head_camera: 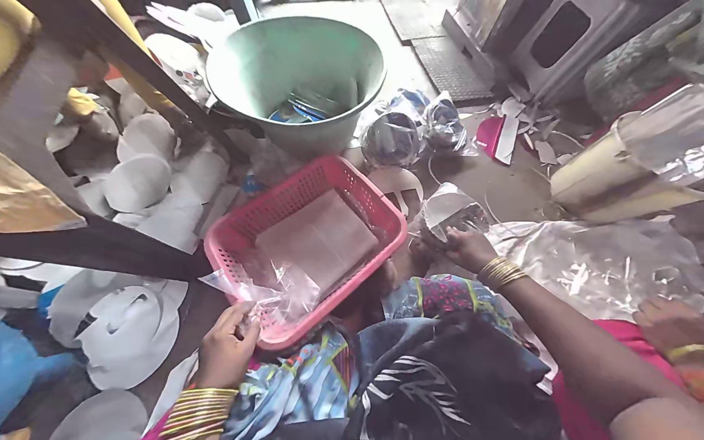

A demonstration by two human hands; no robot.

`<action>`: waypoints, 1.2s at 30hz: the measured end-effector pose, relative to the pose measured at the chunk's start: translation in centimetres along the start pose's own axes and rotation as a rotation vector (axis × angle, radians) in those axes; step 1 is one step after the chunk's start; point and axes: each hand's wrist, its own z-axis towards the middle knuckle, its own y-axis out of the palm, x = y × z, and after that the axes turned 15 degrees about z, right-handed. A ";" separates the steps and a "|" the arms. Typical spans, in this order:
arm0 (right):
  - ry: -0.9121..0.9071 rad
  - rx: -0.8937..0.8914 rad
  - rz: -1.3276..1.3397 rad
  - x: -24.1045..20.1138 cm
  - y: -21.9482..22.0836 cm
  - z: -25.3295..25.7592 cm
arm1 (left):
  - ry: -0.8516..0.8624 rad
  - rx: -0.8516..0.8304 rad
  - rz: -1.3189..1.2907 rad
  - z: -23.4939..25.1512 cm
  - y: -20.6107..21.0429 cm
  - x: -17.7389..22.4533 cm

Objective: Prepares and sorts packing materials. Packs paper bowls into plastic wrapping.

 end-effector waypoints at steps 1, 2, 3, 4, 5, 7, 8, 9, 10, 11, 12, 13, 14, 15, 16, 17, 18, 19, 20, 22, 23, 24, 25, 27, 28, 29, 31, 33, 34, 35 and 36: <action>0.025 -0.041 -0.022 -0.2 -0.4 0.2 | -0.002 0.001 0.003 0.0 0.0 0.1; 0.057 -0.094 -0.050 -0.5 -0.8 0.3 | -0.006 0.000 0.004 0.0 -0.1 0.2; 0.080 -0.151 -0.074 -0.8 -1.3 0.5 | -0.011 0.000 0.001 -0.1 -0.1 0.2; 0.092 -0.205 -0.086 -1.1 -2.0 0.7 | -0.014 0.000 -0.006 -0.2 -0.2 0.3; 0.079 -0.226 -0.067 -1.3 -2.7 0.9 | -0.016 0.006 -0.011 -0.2 -0.2 0.2; 0.002 -0.139 0.051 -2.0 -4.8 1.8 | -0.015 0.024 -0.019 -0.2 0.0 0.0; -0.061 -0.015 0.130 -2.4 -5.6 2.7 | -0.017 0.031 -0.026 0.0 0.1 0.0; -0.141 0.141 0.176 -2.6 -6.2 4.3 | -0.018 0.052 -0.020 0.1 0.2 -0.1; -0.209 0.267 0.217 -2.7 -6.8 6.5 | -0.024 0.071 -0.020 0.3 0.3 -0.2; -0.242 0.354 0.232 -3.2 -7.6 9.0 | -0.029 0.088 -0.020 0.5 0.5 -0.4; -0.233 0.416 0.238 -3.7 -8.3 11.6 | -0.035 0.097 -0.015 0.7 0.6 -0.5; -0.184 0.441 0.269 -4.3 -9.1 14.2 | -0.042 0.098 -0.013 0.8 0.6 -0.6; -0.125 0.458 0.324 -4.8 -9.6 17.1 | -0.048 0.091 -0.009 0.9 0.6 -0.7; -0.061 0.474 0.385 -4.9 -10.0 19.9 | -0.054 0.076 -0.008 1.1 0.7 -0.8; 0.009 0.490 0.433 -4.8 -10.4 22.6 | -0.060 0.062 -0.009 1.2 0.7 -0.9; 0.083 0.509 0.468 -4.6 -10.7 24.9 | -0.072 0.044 -0.015 1.3 0.8 -1.0; 0.144 0.540 0.495 -4.4 -10.8 26.8 | -0.085 0.024 -0.022 1.4 0.7 -0.9; 0.195 0.568 0.526 -4.5 -10.9 28.0 | -0.096 0.005 -0.029 1.5 0.5 -0.9; 0.238 0.580 0.554 -4.6 -10.8 28.8 | -0.103 -0.007 -0.036 1.7 0.5 -0.8; 0.314 0.565 0.564 -4.9 -10.2 29.3 | -0.102 -0.007 -0.044 1.9 0.5 -1.0; 0.346 0.567 0.557 -4.9 -9.8 29.1 | -0.094 0.001 -0.047 1.9 0.7 -1.2; 0.361 0.574 0.571 -4.8 -9.5 28.7 | -0.088 0.015 -0.049 1.9 0.9 -1.5; 0.372 0.574 0.606 -4.8 -9.2 28.0 | -0.083 0.026 -0.050 1.8 1.1 -1.6; 0.351 0.613 0.723 -4.5 -9.4 25.7 | -0.070 0.038 -0.057 1.7 1.2 -1.6; 0.317 0.654 0.795 -4.2 -9.6 24.1 | -0.063 0.039 -0.060 1.7 1.1 -1.5; 0.271 0.692 0.868 -3.8 -9.9 22.2 | -0.059 0.036 -0.059 1.5 1.1 -1.5; 0.196 0.683 0.975 -2.8 -11.1 17.2 | -0.047 0.032 -0.051 1.2 0.9 -1.3; 0.152 0.620 0.981 -1.5 -12.0 11.9 | -0.034 0.020 -0.048 0.8 0.6 -1.1; 0.131 0.582 0.974 -0.8 -12.1 9.7 | -0.028 0.026 -0.049 0.8 0.6 -1.1; 0.131 0.554 0.985 -0.2 -12.0 7.7 | -0.023 0.033 -0.050 0.8 0.5 -1.0; 0.142 0.532 0.986 0.3 -11.6 6.0 | -0.023 0.036 -0.055 0.7 0.5 -0.9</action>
